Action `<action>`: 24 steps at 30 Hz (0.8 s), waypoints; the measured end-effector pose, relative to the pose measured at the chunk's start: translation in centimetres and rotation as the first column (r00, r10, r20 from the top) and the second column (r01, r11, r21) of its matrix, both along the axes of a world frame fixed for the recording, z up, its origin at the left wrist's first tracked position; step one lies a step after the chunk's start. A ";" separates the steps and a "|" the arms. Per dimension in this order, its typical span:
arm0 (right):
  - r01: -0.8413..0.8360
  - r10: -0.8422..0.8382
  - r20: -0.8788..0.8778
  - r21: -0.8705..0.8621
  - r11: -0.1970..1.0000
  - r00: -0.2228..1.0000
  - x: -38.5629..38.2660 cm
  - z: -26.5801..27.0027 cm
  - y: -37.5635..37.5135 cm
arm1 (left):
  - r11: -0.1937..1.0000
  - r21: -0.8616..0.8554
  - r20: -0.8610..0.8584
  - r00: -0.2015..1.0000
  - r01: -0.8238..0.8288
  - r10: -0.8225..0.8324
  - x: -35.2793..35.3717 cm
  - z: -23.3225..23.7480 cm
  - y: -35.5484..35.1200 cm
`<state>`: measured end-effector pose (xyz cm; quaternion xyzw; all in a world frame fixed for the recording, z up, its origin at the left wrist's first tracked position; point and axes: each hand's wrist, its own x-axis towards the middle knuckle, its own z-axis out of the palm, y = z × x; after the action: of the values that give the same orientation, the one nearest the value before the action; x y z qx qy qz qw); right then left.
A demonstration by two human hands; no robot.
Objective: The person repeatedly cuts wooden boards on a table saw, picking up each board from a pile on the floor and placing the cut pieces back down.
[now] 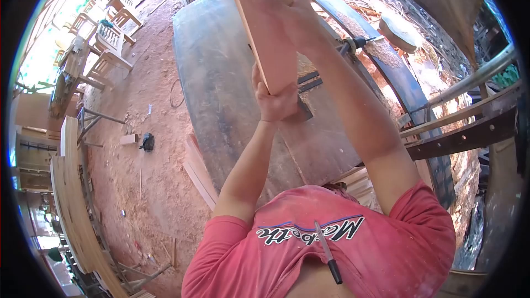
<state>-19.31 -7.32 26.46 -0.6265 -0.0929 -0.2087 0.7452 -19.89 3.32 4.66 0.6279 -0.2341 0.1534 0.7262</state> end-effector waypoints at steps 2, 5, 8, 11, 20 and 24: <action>0.038 -0.037 0.066 -0.005 0.999 0.997 0.9 -0.6 0.3 | 1.000 -0.011 -0.006 1.000 -0.012 0.012 0.7 -0.8 0.0; 0.130 -0.122 0.076 -0.101 0.986 0.990 1.9 -1.0 -0.1 | 0.954 -0.181 -0.050 0.967 0.238 -0.250 1.4 -1.0 0.2; 0.063 -0.056 0.096 -0.063 0.996 0.994 3.1 -0.6 0.7 | 0.977 -0.114 -0.143 0.970 0.179 -0.194 2.3 -1.2 0.4; -0.031 0.026 0.156 0.032 0.999 0.987 4.0 -0.2 0.8 | 0.989 -0.055 -0.110 0.983 0.139 -0.144 3.4 -1.4 0.4; 0.104 -0.102 0.108 -0.009 0.995 0.989 6.2 -0.3 -0.1 | 0.992 -0.042 -0.123 0.984 0.123 -0.127 5.2 -1.3 0.1; 0.043 -0.046 0.228 0.020 0.999 0.973 7.0 -0.7 0.2 | 0.994 -0.025 -0.101 0.989 0.109 -0.111 6.1 -1.7 0.1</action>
<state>-12.33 -7.09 25.78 -0.5947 -0.1621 -0.2966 0.7295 -13.82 3.40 2.97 0.6141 -0.2296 0.0833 0.7505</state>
